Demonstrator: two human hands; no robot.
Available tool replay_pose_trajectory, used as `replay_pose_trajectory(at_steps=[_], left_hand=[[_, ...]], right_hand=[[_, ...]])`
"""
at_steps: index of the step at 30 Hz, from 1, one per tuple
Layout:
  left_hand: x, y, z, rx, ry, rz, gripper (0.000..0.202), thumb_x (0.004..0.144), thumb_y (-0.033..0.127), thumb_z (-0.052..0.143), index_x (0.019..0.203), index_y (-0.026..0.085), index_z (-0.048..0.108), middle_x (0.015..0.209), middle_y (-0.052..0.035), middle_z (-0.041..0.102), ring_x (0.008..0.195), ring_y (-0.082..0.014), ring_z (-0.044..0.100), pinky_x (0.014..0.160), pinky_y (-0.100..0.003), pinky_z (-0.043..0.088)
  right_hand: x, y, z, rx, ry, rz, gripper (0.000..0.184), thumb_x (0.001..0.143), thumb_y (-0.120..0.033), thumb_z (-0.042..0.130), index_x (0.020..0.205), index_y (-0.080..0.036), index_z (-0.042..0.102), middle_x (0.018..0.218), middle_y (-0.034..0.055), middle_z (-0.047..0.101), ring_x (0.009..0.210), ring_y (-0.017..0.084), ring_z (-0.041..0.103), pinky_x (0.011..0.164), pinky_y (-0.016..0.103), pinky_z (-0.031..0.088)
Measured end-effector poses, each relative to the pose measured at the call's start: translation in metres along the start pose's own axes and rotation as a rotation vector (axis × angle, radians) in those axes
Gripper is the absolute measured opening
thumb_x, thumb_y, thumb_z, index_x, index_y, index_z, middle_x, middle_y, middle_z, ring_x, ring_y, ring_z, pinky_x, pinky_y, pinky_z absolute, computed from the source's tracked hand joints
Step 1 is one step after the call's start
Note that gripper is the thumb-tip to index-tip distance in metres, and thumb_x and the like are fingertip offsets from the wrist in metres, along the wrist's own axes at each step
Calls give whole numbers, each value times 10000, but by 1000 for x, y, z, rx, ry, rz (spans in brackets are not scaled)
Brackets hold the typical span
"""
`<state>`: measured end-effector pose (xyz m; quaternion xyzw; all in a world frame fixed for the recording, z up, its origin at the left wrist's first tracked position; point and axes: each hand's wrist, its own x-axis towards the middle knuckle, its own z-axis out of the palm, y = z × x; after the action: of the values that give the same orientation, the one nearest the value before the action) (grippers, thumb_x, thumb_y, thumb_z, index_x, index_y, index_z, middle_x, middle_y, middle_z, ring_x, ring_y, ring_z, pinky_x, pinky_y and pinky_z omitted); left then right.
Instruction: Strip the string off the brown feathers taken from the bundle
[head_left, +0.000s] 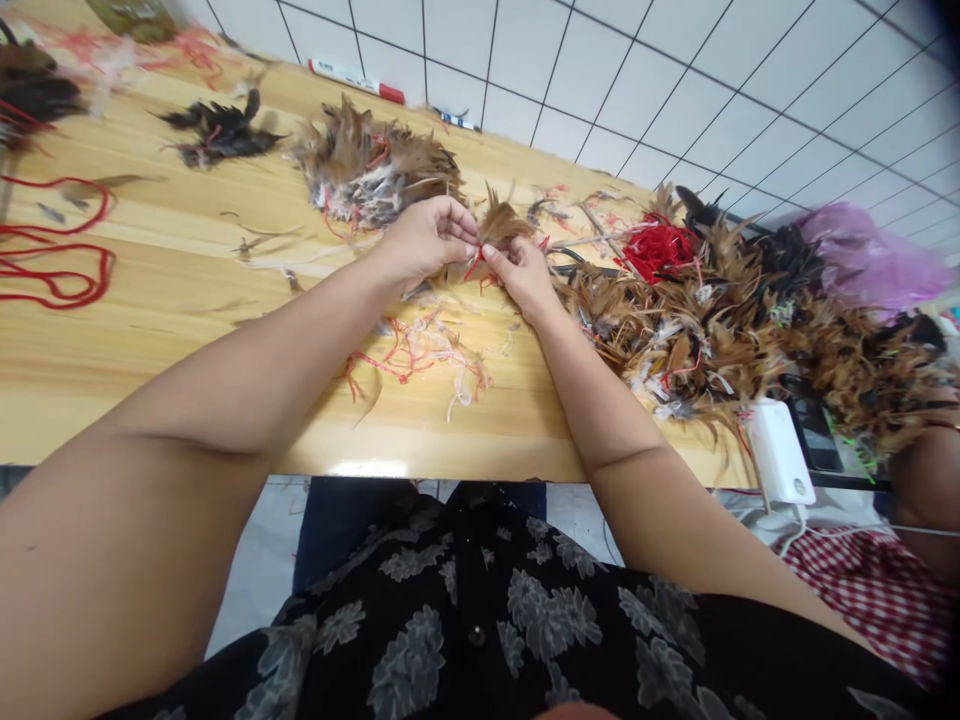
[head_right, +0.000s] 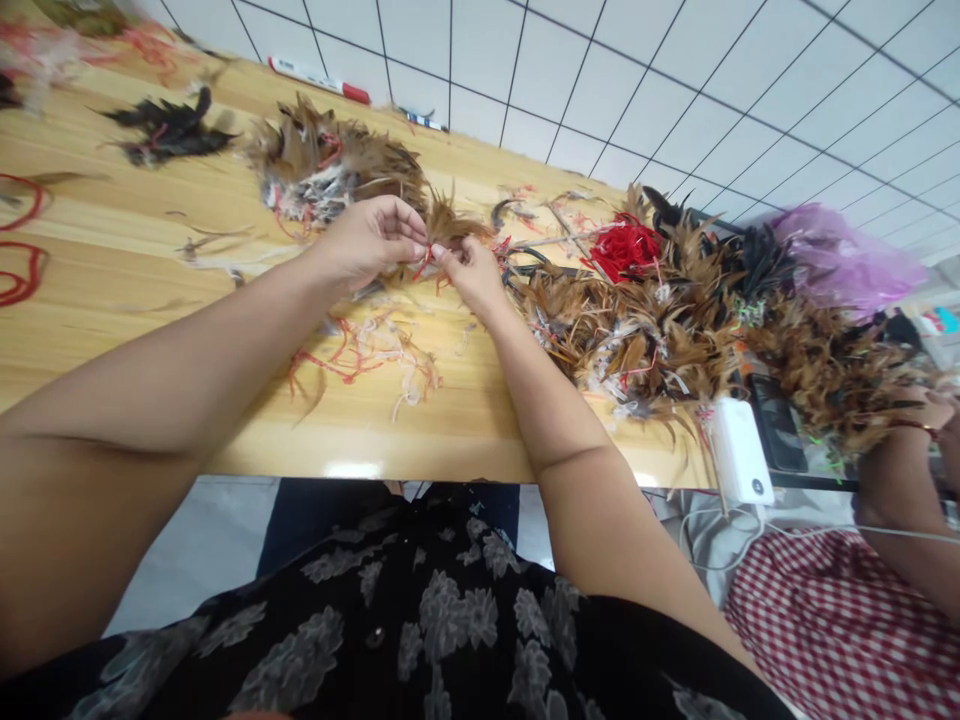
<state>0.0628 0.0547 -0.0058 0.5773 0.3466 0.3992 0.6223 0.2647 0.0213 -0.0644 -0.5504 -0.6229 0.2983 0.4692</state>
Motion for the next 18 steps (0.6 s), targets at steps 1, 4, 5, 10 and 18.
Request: replay_pose_trajectory(at_steps=[1,4,5,10,18], left_hand=[[-3,3,3,30,2,7,381,790,-156,765,897,194,657,807,37,703,846,-138,682,901,-311,550],[-10,8,10,102,-38,24,362,860,-142,760,924,191,635,830,41,697,853,-116,655,933,-315,526],[-11,8,10,115,-50,29,360,872,-127,782,934,193,629,827,45,688,849,-118,656,935,-318,528],[-6,2,7,58,-39,48,373,815,-127,792,918,202,651,816,26,706,823,-158,686,894,-337,561],[-11,11,8,-45,-112,23,404,808,-195,646,950,182,677,863,23,746,821,-138,741,852,-293,571]], right_hand=[[0,-3,0,28,17,26,764,909,-1004,723,1021,-251,666,917,32,724,939,224,735,905,422,689],[-1,-11,0,98,76,111,759,863,-999,787,965,-264,629,928,29,732,949,213,735,914,418,706],[-1,-12,-1,111,81,115,752,868,-994,789,956,-267,617,928,28,731,955,212,735,915,419,707],[1,-10,-5,146,40,111,741,894,-982,775,896,-284,526,882,19,682,953,208,713,908,407,687],[5,9,-2,95,82,104,519,1089,-715,707,900,-293,474,880,3,607,927,202,651,959,411,665]])
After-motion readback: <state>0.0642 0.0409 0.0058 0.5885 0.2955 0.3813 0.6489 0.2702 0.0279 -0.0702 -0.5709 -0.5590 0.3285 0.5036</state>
